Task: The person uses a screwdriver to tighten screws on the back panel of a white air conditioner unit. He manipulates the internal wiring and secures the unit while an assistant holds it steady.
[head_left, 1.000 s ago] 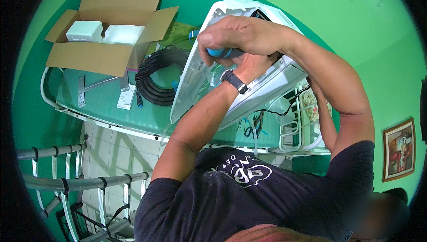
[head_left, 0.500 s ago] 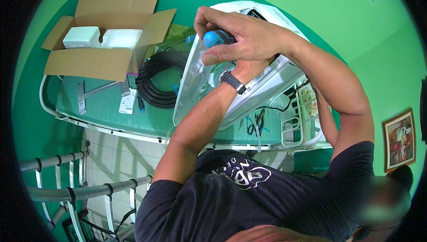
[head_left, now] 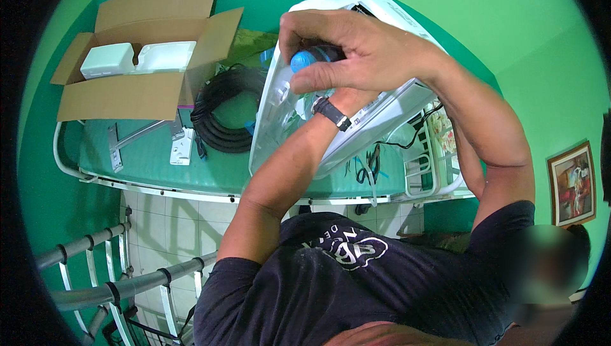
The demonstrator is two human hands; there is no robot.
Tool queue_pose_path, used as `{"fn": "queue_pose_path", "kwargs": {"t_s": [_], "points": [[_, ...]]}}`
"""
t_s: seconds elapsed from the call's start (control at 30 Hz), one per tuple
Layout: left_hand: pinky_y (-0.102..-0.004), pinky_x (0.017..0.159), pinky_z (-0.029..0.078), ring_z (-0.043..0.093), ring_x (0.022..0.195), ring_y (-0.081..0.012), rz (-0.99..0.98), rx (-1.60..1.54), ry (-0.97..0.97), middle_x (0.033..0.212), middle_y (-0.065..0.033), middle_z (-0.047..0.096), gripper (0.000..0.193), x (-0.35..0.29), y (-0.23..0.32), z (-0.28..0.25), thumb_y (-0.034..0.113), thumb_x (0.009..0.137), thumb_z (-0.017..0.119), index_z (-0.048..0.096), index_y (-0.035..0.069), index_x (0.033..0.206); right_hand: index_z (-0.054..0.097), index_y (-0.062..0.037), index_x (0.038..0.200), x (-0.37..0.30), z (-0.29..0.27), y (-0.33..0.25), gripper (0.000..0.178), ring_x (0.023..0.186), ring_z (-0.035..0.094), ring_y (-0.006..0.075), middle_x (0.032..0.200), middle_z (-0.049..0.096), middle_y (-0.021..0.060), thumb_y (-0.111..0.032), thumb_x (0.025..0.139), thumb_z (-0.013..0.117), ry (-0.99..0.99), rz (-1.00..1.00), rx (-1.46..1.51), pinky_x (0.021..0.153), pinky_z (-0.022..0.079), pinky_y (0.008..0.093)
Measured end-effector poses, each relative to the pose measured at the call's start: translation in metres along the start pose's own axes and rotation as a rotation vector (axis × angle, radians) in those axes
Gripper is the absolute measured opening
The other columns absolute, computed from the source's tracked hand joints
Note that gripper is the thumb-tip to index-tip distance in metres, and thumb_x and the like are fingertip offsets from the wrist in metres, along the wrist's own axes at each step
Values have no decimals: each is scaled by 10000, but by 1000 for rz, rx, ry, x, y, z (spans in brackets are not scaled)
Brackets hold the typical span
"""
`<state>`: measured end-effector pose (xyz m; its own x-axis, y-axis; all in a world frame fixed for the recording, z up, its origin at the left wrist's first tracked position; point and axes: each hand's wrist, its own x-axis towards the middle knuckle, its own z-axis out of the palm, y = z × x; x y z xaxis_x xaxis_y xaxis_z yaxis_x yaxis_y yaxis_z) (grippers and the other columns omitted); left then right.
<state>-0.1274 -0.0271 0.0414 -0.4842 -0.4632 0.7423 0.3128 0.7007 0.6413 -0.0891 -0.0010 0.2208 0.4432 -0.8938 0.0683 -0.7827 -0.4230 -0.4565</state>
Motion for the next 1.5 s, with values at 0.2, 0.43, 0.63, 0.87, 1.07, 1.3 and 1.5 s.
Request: {"fn": "queue_pose_path", "kwargs": {"t_s": [0.2, 0.43, 0.63, 0.87, 1.07, 1.3, 1.5], "points": [[-448, 877, 560, 734, 1022, -315, -11, -13, -3, 1070, -184, 772, 346, 2, 1, 2, 277, 898, 803, 754, 40, 1146, 649, -39, 1095, -2, -6, -8, 386, 856, 634, 104, 928, 639, 32, -421, 1085, 598, -267, 346, 456, 741, 524, 284], [-443, 857, 569, 745, 992, -304, -20, -3, 40, 1048, -175, 778, 330, 3, -5, -11, 273, 899, 801, 759, 52, 1141, 595, -15, 1148, 2, -8, -8, 389, 934, 649, 321, 1025, 659, 159, -374, 1023, 677, -180, 42, 40, 852, 505, 433], [-439, 839, 576, 753, 966, -295, 6, -45, 19, 1030, -168, 782, 317, -1, 10, 0, 270, 901, 800, 764, 62, 1137, 593, -29, 1068, -12, 6, -4, 357, 845, 608, 266, 993, 609, 102, -340, 972, 740, -139, 66, 126, 794, 501, 379], [-435, 819, 585, 763, 936, -285, -25, -16, 32, 1009, -159, 788, 302, -5, 10, -10, 266, 902, 798, 769, 74, 1133, 587, -16, 1033, -13, -4, -6, 323, 799, 603, 273, 905, 606, 114, -295, 970, 737, -190, 89, 96, 744, 492, 383], [-431, 802, 592, 772, 911, -275, -42, -54, -9, 991, -151, 792, 289, -5, 16, -5, 263, 903, 797, 773, 84, 1129, 615, 1, 1062, -20, 35, -6, 361, 859, 651, 364, 923, 622, 163, -337, 980, 710, 178, -107, -163, 770, 523, 426], [-426, 782, 601, 782, 881, -265, -182, -111, -98, 970, -143, 798, 274, -11, 10, -26, 260, 905, 795, 778, 96, 1125, 609, -67, 1039, -8, 57, -4, 367, 784, 679, 401, 1009, 657, 171, -382, 935, 766, 69, 8, -188, 695, 543, 506], [-365, 666, 600, 771, 708, -255, -225, -59, -77, 844, -112, 795, 255, -8, 5, -15, 278, 884, 815, 791, 119, 1082, 565, -105, 1093, -2, 88, -5, 441, 744, 692, 373, 999, 631, 141, -373, 865, 831, 473, -196, -396, 615, 541, 505]]}}
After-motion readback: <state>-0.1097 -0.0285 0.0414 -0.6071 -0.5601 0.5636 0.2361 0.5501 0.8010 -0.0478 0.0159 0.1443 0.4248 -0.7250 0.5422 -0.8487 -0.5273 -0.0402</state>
